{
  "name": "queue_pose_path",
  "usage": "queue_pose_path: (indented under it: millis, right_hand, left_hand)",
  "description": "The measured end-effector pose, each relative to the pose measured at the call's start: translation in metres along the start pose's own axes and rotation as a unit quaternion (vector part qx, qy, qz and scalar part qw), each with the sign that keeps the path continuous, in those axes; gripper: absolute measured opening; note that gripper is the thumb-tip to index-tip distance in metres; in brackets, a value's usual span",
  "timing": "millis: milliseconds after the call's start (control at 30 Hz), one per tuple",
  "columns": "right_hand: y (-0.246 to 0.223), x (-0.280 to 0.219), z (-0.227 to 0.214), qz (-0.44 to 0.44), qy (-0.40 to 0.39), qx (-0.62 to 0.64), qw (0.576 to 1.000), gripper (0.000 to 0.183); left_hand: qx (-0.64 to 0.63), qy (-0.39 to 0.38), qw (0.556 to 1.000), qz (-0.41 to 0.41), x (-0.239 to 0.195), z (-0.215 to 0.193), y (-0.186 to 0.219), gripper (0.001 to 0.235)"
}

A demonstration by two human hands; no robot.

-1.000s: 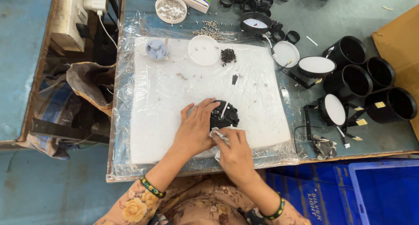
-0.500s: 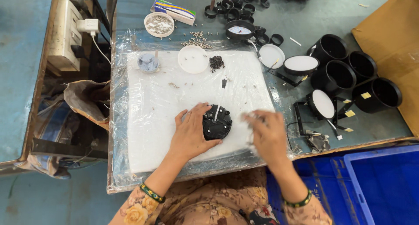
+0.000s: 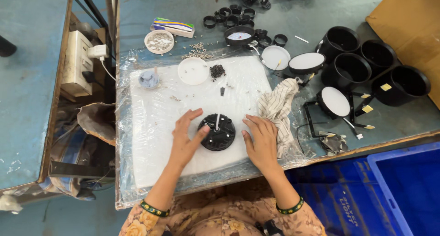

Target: The person assembles small LED light fixtures by hand. They insert wires into black circular housings, apply adhesive with a green caulking gun, wipe excess adhesive with a cloth, and attach white diffuser covers. The person handles multiple units one at a time on a workbench.

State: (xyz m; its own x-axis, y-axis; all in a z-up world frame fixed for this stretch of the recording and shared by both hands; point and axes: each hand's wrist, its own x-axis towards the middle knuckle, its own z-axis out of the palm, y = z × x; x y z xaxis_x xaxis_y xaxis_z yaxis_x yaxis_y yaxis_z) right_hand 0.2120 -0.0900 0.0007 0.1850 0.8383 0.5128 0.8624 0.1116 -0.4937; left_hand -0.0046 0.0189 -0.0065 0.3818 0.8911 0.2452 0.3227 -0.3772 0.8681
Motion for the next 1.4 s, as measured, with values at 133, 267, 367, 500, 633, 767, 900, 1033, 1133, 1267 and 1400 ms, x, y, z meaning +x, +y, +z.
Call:
queue_pose_path:
  millis: [133, 267, 367, 500, 633, 767, 900, 1033, 1133, 1267, 1400]
  right_hand:
    - [0.002, -0.003, -0.002, -0.027, -0.051, -0.059, 0.997, 0.059]
    - [-0.004, -0.016, -0.009, -0.048, -0.111, -0.113, 0.986, 0.090]
    - [-0.002, -0.025, -0.019, -0.082, -0.126, -0.115, 0.982, 0.096]
    - [0.001, -0.026, -0.028, -0.109, -0.138, -0.093, 0.980, 0.095]
    - [0.004, -0.025, -0.034, -0.123, -0.146, -0.065, 0.980, 0.090]
    - [0.006, -0.026, -0.032, -0.121, -0.137, -0.046, 0.982, 0.083]
    - [0.007, -0.025, -0.033, -0.112, -0.142, -0.024, 0.983, 0.076]
    - [0.009, -0.024, -0.033, -0.110, -0.145, -0.009, 0.983, 0.067]
    - [0.011, -0.026, -0.033, -0.113, -0.143, -0.003, 0.983, 0.065]
    - [0.011, -0.025, -0.032, -0.120, -0.141, -0.005, 0.983, 0.063]
    - [0.010, -0.024, -0.031, -0.119, -0.144, -0.005, 0.982, 0.063]
  left_hand:
    - [0.041, 0.051, 0.998, 0.008, 0.000, 0.009, 0.001, 0.045]
    - [0.059, 0.079, 0.995, 0.018, -0.003, 0.018, 0.009, 0.033]
    - [0.062, 0.095, 0.994, 0.009, -0.006, 0.019, 0.011, 0.030]
    - [0.093, 0.110, 0.989, 0.014, -0.008, 0.021, 0.014, 0.029]
    - [0.116, 0.108, 0.987, 0.022, -0.009, 0.023, 0.018, 0.029]
    - [0.148, 0.093, 0.984, 0.029, -0.007, 0.023, 0.016, 0.030]
    - [0.167, 0.087, 0.982, 0.026, -0.006, 0.025, 0.017, 0.028]
    - [0.163, 0.094, 0.982, 0.022, -0.005, 0.026, 0.020, 0.026]
    - [0.159, 0.098, 0.982, 0.021, -0.006, 0.026, 0.020, 0.026]
    - [0.150, 0.102, 0.983, 0.019, -0.004, 0.027, 0.019, 0.027]
    - [0.129, 0.090, 0.988, -0.008, 0.002, 0.024, 0.021, 0.028]
